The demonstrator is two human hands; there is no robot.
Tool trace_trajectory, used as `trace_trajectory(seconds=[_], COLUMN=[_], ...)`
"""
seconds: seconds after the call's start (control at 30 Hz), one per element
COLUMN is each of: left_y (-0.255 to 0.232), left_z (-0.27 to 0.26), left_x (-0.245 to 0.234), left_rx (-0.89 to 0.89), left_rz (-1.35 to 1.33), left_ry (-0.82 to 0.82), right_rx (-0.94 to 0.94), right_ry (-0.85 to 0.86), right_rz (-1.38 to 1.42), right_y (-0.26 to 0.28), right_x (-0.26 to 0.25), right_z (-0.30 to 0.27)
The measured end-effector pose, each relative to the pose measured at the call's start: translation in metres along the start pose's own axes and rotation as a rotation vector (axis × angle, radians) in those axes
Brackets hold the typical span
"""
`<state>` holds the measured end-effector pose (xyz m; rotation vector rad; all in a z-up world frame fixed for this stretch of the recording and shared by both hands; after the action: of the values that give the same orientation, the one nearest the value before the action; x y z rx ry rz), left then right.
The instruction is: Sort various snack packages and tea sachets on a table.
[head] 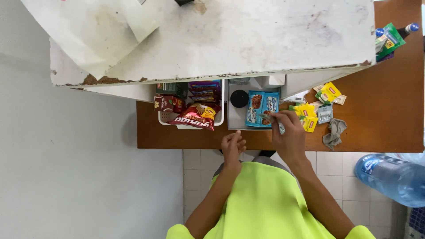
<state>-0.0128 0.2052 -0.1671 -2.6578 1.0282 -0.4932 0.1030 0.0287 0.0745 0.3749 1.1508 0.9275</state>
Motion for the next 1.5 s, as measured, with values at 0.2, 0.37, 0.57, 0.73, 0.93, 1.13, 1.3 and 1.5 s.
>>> trace_trajectory(seconds=[0.2,0.37,0.57,0.73,0.93,1.13,1.3,1.5], left_y=[-0.014,-0.007,-0.003,0.001,0.007,0.011,0.009,0.009], left_z=[0.040,0.095,0.098,0.091,0.071,0.062,0.055,0.056], left_x=[0.019,0.009,0.002,-0.012,-0.020,-0.031,-0.028,-0.031], left_rx=[-0.146,-0.018,-0.006,-0.021,-0.055,-0.076,-0.088,-0.104], left_rz=[-0.079,-0.173,-0.186,-0.198,-0.152,-0.135,-0.154,-0.183], left_ry=[0.149,0.206,0.221,0.206,0.200,0.194,0.169,0.146], right_rx=[-0.080,-0.120,-0.141,-0.237,-0.289,-0.321,-0.361,-0.315], right_ry=[-0.012,0.034,0.032,0.049,0.133,0.241,0.296,0.251], right_rz=[-0.146,-0.177,-0.153,-0.178,-0.227,-0.283,-0.324,-0.307], right_y=[0.008,0.008,-0.001,-0.003,-0.008,-0.021,-0.025,-0.029], right_x=[0.008,0.020,0.038,0.065,0.102,0.135,0.151,0.151], right_z=[0.018,0.031,0.043,0.056,0.060,0.055,0.052,0.052])
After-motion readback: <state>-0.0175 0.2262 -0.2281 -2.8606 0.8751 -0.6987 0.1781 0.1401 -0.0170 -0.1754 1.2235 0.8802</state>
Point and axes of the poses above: each hand's wrist, its own z-axis towards the middle knuckle, its own x-axis out of the palm, y = z × x, the point moved 8 cm from there along z, towards the middle knuckle, and after that the axes turned 14 degrees about -x, right-handed, at the moved point
